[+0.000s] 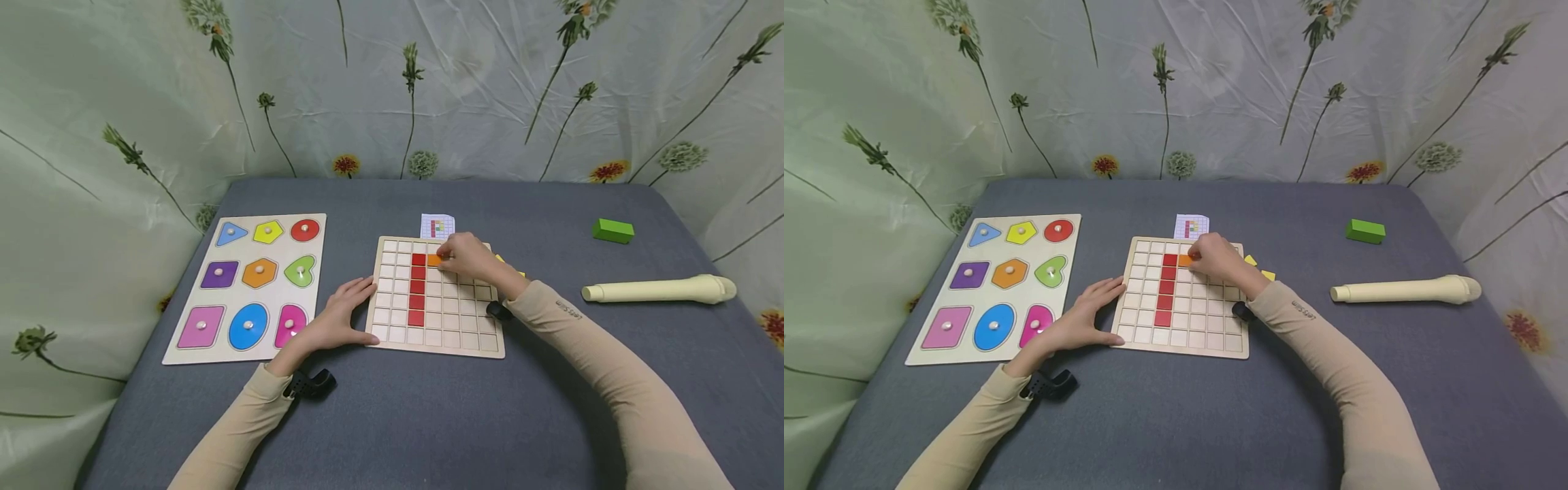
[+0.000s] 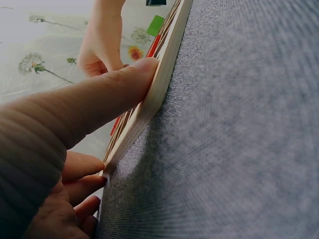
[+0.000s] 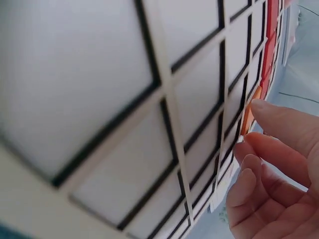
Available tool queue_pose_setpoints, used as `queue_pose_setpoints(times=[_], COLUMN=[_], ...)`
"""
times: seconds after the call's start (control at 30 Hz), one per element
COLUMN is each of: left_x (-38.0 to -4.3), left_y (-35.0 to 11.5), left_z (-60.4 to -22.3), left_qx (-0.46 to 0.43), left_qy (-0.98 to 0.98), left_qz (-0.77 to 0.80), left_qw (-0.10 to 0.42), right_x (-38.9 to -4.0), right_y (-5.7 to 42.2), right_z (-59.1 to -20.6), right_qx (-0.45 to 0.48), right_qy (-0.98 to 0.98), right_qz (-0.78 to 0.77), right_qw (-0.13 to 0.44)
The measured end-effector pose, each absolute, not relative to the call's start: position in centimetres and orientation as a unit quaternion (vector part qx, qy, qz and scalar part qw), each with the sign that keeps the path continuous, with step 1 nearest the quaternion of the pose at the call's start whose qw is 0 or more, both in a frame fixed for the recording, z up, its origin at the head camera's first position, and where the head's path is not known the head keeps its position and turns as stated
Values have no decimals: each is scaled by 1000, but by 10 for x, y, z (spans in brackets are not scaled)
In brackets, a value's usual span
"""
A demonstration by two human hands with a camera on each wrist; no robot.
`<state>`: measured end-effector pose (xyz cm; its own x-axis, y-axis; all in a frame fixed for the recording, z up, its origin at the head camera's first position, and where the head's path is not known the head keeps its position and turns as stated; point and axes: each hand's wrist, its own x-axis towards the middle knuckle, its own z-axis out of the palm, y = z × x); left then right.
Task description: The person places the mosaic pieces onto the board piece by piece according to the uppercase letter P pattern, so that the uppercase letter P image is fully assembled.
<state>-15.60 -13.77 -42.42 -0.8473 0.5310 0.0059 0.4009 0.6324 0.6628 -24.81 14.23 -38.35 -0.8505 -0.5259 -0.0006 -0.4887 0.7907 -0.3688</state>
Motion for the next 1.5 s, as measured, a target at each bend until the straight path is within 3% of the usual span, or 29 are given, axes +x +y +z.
queue_pose_setpoints(times=[1.03,1.5], left_x=[-156,-157], left_y=[-137,-137], left_z=[-424,-425], left_qx=[260,264], left_qy=[898,898], left_qz=[341,339], left_qw=[96,96], right_x=[-224,-215], right_y=[201,222], right_z=[-375,-382], right_qx=[-223,-224], right_qy=[946,949], right_qz=[-223,-218], right_qw=[74,48])
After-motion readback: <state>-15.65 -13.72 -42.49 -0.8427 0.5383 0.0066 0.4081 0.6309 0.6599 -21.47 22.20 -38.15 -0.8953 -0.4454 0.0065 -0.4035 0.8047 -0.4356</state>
